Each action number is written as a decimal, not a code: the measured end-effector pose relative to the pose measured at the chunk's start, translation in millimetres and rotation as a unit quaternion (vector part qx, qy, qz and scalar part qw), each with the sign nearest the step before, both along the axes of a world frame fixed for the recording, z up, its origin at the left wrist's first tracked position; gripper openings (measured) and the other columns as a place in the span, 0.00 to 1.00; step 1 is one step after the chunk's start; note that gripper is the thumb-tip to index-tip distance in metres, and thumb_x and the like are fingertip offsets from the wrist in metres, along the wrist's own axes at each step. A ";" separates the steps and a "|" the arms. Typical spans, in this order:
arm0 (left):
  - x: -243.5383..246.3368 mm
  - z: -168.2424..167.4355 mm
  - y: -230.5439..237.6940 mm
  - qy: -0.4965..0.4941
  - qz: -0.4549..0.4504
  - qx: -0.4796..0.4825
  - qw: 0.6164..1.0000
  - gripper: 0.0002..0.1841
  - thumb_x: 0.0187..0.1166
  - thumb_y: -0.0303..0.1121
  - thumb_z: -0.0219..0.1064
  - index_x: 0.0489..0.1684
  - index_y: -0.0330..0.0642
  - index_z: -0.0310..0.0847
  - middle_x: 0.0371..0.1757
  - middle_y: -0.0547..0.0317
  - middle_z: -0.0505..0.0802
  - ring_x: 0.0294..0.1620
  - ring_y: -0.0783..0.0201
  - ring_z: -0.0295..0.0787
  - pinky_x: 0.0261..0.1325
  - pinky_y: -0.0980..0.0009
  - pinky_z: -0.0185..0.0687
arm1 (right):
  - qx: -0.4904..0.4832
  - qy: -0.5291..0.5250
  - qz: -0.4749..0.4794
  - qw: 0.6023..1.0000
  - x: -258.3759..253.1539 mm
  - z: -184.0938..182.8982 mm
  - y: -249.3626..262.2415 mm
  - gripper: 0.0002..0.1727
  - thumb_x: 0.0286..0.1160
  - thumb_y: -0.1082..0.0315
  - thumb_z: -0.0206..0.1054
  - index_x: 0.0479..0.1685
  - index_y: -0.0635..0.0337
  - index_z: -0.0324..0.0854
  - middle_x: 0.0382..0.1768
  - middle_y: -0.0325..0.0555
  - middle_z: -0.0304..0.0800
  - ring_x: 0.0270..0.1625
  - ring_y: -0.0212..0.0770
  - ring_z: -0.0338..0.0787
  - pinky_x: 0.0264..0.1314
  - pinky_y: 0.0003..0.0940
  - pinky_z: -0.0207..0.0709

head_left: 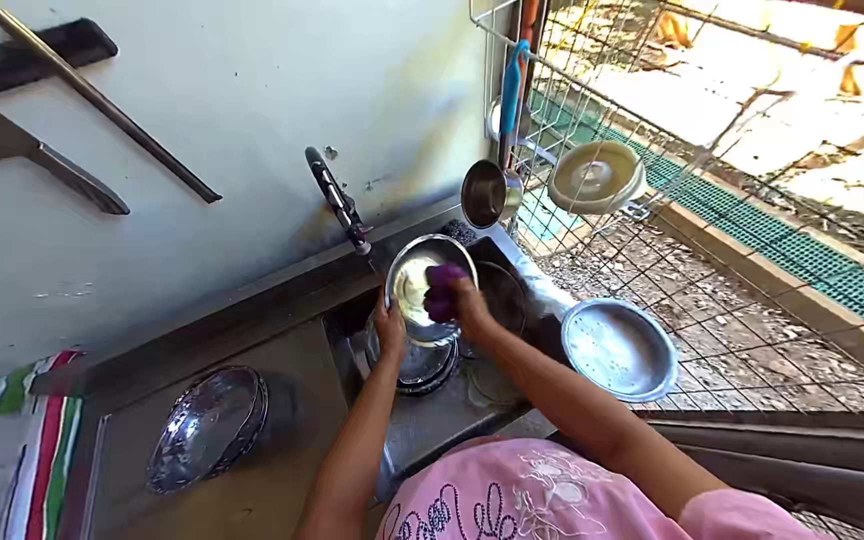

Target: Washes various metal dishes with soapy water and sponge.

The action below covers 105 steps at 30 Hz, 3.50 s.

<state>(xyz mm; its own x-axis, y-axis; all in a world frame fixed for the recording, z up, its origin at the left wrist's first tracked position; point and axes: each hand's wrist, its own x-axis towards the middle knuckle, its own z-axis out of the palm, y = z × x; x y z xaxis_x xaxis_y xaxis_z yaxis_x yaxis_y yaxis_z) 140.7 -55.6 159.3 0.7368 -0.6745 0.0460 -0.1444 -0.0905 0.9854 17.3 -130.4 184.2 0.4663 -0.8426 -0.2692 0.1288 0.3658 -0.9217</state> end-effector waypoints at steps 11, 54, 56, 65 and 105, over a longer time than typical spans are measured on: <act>-59.5 -3.6 35.4 0.352 -0.019 0.043 0.935 0.29 0.96 0.38 0.43 0.95 0.44 0.41 0.88 0.39 0.65 0.82 0.50 0.70 0.78 0.49 0.72 | -0.411 0.447 0.220 0.764 -25.8 -23.6 -23.4 0.25 0.78 0.75 0.61 0.77 0.62 0.79 0.84 0.74 0.63 0.84 0.76 0.64 0.83 0.70 0.63; -22.1 -23.7 46.4 0.386 -0.013 0.111 0.916 0.29 0.96 0.47 0.41 0.89 0.39 0.56 0.82 0.38 0.74 0.78 0.48 0.75 0.76 0.49 0.73 | -0.466 0.365 0.535 0.604 -63.4 -43.8 18.7 0.24 0.77 0.80 0.63 0.74 0.68 0.79 0.76 0.70 0.77 0.80 0.73 0.72 0.82 0.71 0.61; -51.0 -27.2 43.7 0.392 0.000 0.076 0.917 0.28 0.96 0.47 0.38 0.82 0.33 0.62 0.67 0.38 0.83 0.62 0.53 0.83 0.64 0.55 0.80 | -0.429 0.358 0.475 0.680 -43.8 -35.3 35.6 0.23 0.76 0.79 0.64 0.72 0.73 0.79 0.74 0.72 0.78 0.79 0.70 0.76 0.82 0.66 0.65; -42.6 -23.4 67.0 0.402 -0.021 0.069 0.913 0.28 0.97 0.44 0.38 0.91 0.42 0.51 0.82 0.40 0.74 0.77 0.52 0.76 0.75 0.52 0.76 | -0.505 0.437 0.431 0.607 -78.4 -53.7 -20.8 0.44 0.81 0.41 0.62 0.88 0.65 0.64 0.95 0.61 0.46 0.97 0.66 0.36 0.92 0.73 0.21; 17.3 -37.0 76.6 0.193 -0.040 0.037 0.980 0.24 0.95 0.39 0.44 0.65 0.25 0.77 0.59 0.42 0.88 0.59 0.62 0.86 0.66 0.61 0.82 | -0.176 0.056 0.213 0.959 -66.2 18.4 -28.0 0.31 0.48 0.71 0.80 0.60 0.67 0.80 0.51 0.45 0.91 0.52 0.33 0.90 0.59 0.34 0.86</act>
